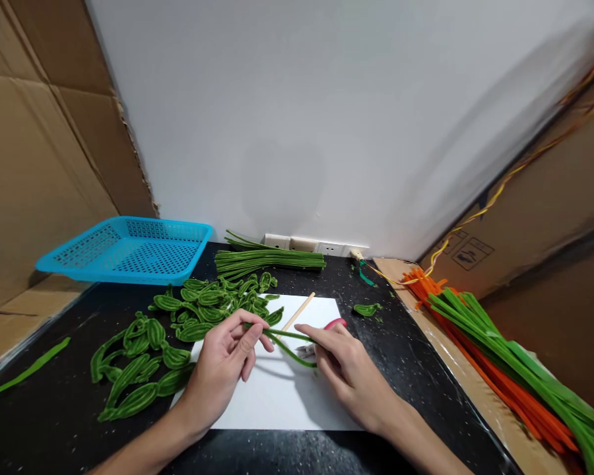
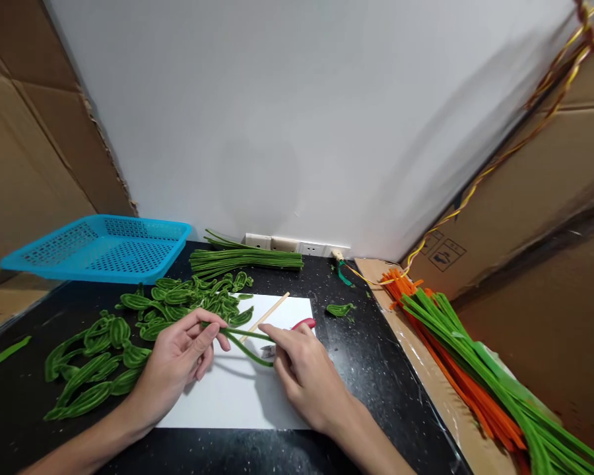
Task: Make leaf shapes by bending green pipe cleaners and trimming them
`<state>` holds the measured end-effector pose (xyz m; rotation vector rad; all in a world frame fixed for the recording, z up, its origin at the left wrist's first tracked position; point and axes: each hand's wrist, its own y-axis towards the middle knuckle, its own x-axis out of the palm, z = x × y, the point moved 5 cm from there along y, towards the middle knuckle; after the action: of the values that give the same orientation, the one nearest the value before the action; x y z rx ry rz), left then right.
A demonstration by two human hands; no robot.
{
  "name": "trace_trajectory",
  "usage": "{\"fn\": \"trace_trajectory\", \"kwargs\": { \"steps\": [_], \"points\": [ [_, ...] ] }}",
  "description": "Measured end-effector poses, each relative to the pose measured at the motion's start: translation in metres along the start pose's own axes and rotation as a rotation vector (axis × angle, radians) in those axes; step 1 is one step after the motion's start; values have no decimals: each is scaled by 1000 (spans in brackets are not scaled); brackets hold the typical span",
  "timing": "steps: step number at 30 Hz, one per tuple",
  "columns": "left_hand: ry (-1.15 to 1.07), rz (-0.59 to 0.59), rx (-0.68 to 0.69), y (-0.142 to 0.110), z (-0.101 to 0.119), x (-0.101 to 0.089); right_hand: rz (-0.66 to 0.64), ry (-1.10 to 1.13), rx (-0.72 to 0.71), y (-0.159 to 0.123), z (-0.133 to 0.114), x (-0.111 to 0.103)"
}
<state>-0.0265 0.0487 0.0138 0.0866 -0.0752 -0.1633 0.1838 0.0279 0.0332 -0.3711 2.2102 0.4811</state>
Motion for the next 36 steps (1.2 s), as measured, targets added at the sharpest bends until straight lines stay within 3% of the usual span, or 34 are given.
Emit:
{"fn": "trace_trajectory", "kwargs": {
  "steps": [5,10,14,16,20,26,31,36],
  "points": [
    [0,58,7,-2,3,-4,144,28,128,1,6,-7],
    [27,92,32,-3,8,-6,229,31,122,3,10,-14],
    [-50,80,5,-1,8,-4,260,162,151,6,17,-20],
    [-89,59,-30,1,7,-3,305,182,102,6,16,-25],
    [-186,68,-101,4,3,-3,392,96,-145,2,2,-29],
    [-275,48,-164,3,2,1,379,68,-277,-2,0,-22],
    [-274,44,-163,5,3,-1,275,342,-177,4,6,-23],
    [-260,49,-143,6,4,-2,279,589,-41,6,17,-20]
  ]
}}
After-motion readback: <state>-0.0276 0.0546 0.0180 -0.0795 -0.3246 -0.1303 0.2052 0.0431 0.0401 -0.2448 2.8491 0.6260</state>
